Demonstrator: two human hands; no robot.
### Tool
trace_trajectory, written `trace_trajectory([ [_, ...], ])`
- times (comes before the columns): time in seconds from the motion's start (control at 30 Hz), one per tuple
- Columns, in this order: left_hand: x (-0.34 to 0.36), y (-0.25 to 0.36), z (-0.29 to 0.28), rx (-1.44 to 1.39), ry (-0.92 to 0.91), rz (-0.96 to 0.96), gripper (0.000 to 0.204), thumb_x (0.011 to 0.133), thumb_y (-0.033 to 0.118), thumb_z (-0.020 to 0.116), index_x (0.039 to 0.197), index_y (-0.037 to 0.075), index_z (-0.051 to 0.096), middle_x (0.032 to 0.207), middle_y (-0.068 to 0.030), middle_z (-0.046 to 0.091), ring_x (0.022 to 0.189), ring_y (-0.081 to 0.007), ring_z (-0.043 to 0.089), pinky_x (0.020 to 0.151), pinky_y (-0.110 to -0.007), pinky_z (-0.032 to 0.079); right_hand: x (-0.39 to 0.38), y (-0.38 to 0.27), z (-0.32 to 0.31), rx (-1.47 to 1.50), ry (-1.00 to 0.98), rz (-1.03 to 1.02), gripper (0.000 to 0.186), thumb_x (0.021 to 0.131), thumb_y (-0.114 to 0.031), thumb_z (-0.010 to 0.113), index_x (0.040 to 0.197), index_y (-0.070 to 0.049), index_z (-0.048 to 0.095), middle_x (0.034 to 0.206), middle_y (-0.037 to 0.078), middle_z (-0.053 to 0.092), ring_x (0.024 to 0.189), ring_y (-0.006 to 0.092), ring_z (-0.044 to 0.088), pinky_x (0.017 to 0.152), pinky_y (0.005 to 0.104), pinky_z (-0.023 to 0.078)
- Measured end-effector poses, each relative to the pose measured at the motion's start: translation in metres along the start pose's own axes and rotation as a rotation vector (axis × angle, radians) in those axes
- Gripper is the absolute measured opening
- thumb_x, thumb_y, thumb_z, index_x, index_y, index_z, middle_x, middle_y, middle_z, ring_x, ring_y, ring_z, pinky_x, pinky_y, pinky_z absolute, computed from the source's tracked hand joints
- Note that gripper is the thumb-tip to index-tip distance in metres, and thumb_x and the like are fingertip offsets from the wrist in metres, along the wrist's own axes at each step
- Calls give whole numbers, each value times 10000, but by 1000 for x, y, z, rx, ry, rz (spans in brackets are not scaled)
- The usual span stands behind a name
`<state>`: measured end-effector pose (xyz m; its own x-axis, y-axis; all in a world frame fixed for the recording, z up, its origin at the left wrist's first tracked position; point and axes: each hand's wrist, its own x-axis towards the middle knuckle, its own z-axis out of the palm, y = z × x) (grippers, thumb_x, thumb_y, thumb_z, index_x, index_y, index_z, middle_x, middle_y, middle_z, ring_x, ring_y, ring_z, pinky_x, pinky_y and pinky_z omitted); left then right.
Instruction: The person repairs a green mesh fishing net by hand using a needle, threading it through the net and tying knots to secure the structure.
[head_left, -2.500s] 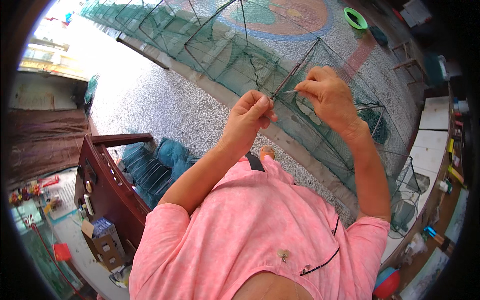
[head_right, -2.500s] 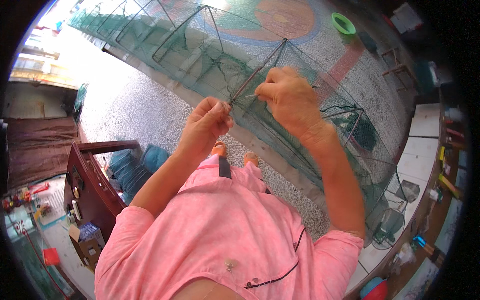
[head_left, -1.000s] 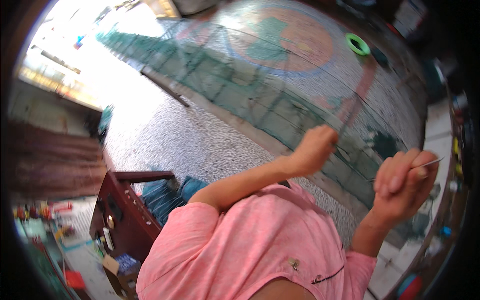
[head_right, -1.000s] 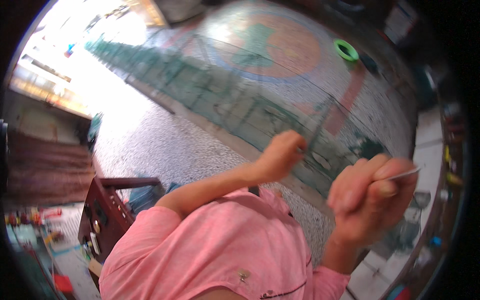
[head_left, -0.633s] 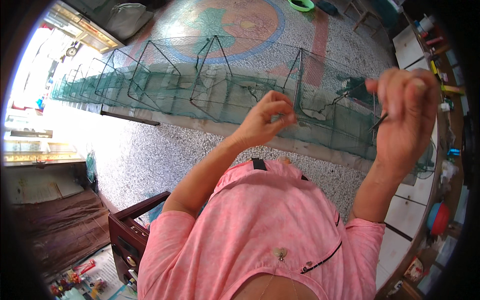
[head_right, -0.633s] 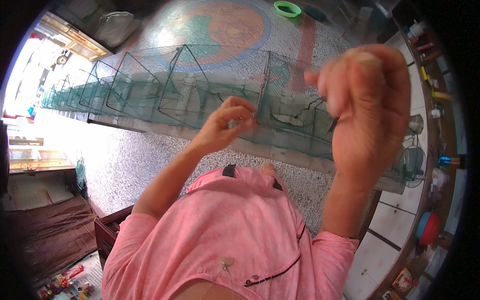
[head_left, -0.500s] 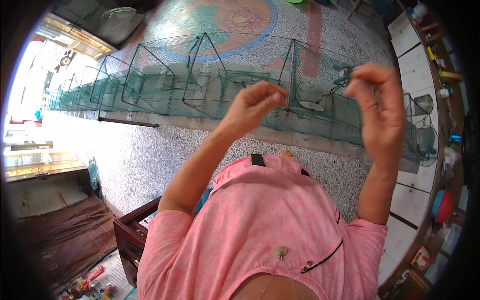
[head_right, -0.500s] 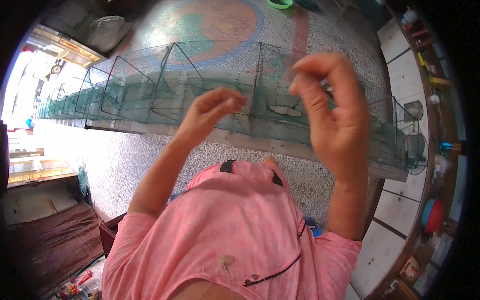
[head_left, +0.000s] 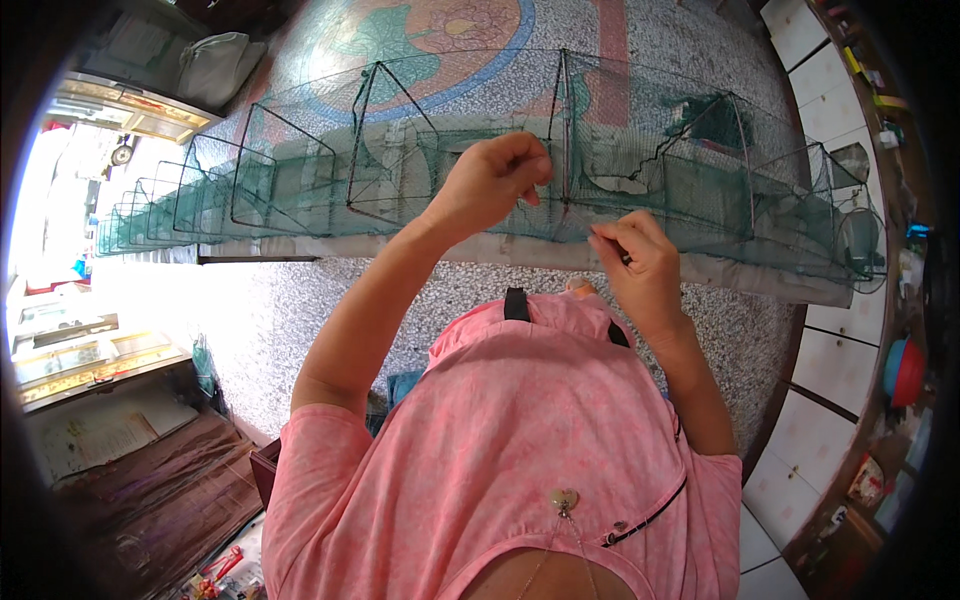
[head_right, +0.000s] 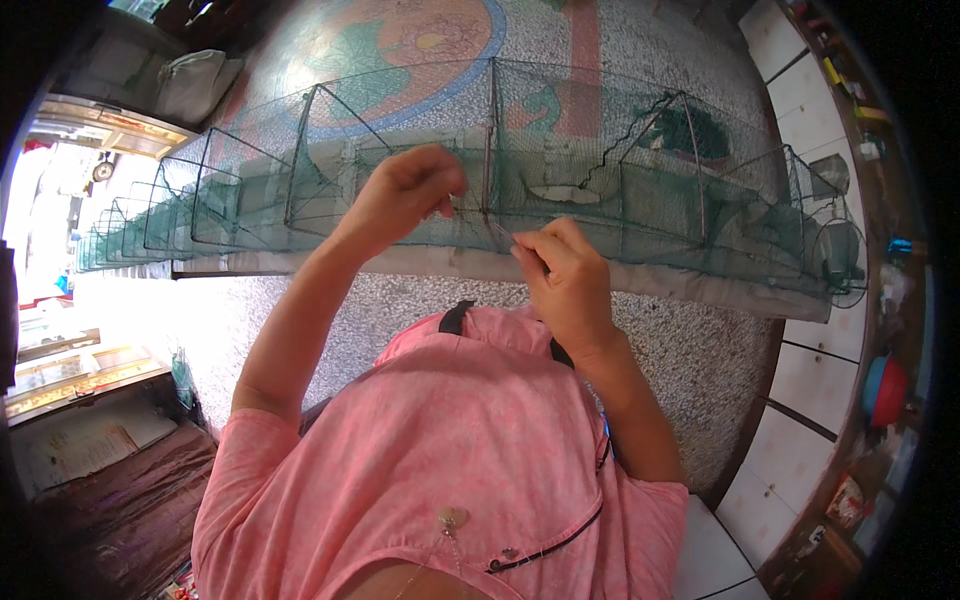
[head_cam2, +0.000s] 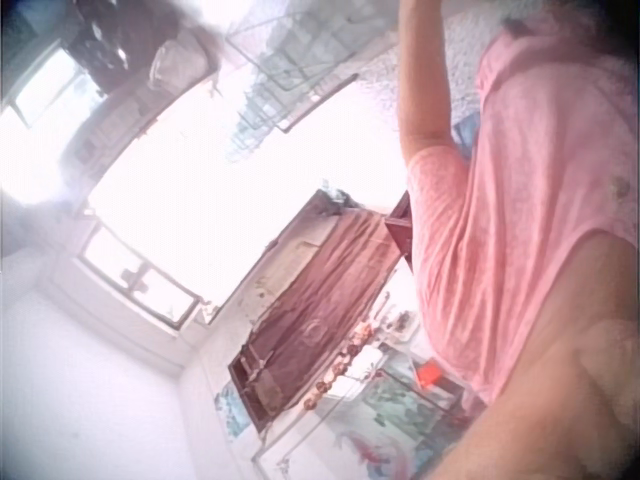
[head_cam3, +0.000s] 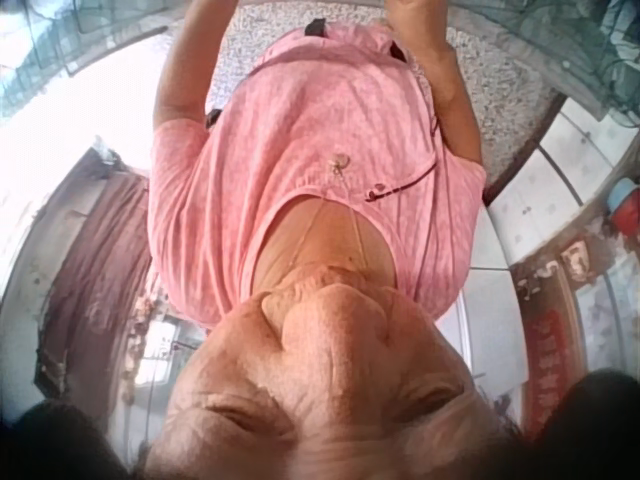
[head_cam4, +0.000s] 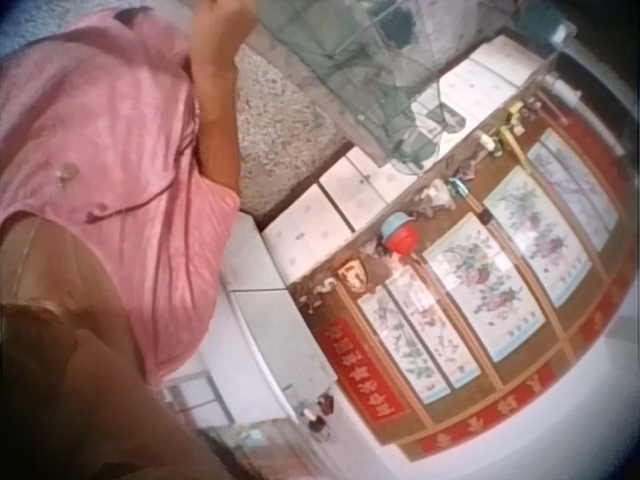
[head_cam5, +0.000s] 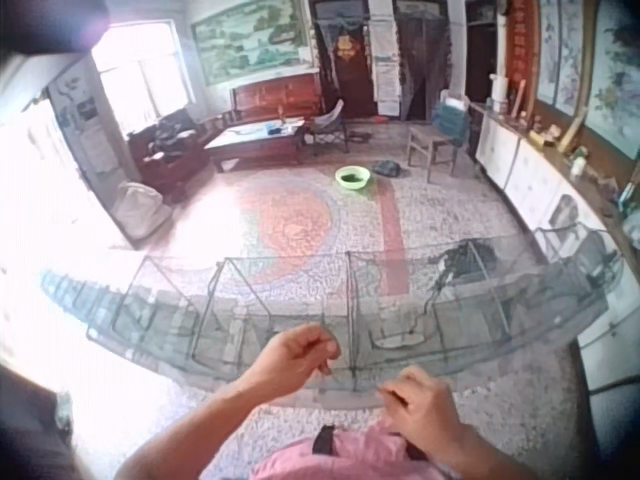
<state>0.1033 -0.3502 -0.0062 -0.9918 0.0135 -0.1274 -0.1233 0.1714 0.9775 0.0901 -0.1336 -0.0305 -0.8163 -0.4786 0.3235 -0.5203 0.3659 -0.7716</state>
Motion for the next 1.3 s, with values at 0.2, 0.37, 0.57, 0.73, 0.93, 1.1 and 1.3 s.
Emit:
trace_trajectory([
  [0.2,3,-11,2,100,37,-7,90,871,76,563,848,-3,600,749,-8,573,645,-77,542,593,-221,454,-1,3,25,121,148,27,129,740,25,663,829,-25,584,735,74,542,588,191,556,527,293,440],
  [0.37,3,-12,5,135,37,-4,81,844,62,588,857,-15,606,712,-16,574,618,-82,549,570,-232,458,4,3,32,120,161,-20,138,749,35,654,821,-27,554,732,72,534,606,184,558,539,287,444],
  [0.57,0,-7,9,157,63,-8,74,843,54,574,868,-16,569,718,-31,564,613,-90,555,566,-241,455,12,3,34,138,136,-57,128,758,1,656,846,-43,575,745,83,545,614,215,564,541,298,445],
  [0.73,-3,-11,9,124,104,10,57,858,38,543,886,-12,534,744,-38,560,613,-94,551,560,-244,446,21,-21,22,-241,113,-146,144,728,-77,674,855,-79,605,762,60,558,692,250,569,586,335,462],
  [0.93,-11,-18,15,-15,325,201,35,893,43,505,902,9,498,757,-31,551,616,-86,508,554,-231,420,53,-25,33,-248,67,-203,94,720,-139,665,782,-93,611,761,40,557,780,260,559,643,362,464],
  [1.1,-15,-14,16,-532,329,87,68,918,94,499,897,30,510,784,-28,559,636,-80,508,546,-202,388,65,-22,27,-136,-40,-175,116,736,-180,655,748,-85,591,752,53,565,784,275,563,642,383,459],
  [1.3,-15,-22,15,-654,322,-5,44,900,81,525,903,37,529,793,-16,574,675,-73,524,583,-202,408,82,-39,44,-16,129,-393,106,786,-153,625,778,-81,548,711,63,573,716,272,570,600,373,449],
])
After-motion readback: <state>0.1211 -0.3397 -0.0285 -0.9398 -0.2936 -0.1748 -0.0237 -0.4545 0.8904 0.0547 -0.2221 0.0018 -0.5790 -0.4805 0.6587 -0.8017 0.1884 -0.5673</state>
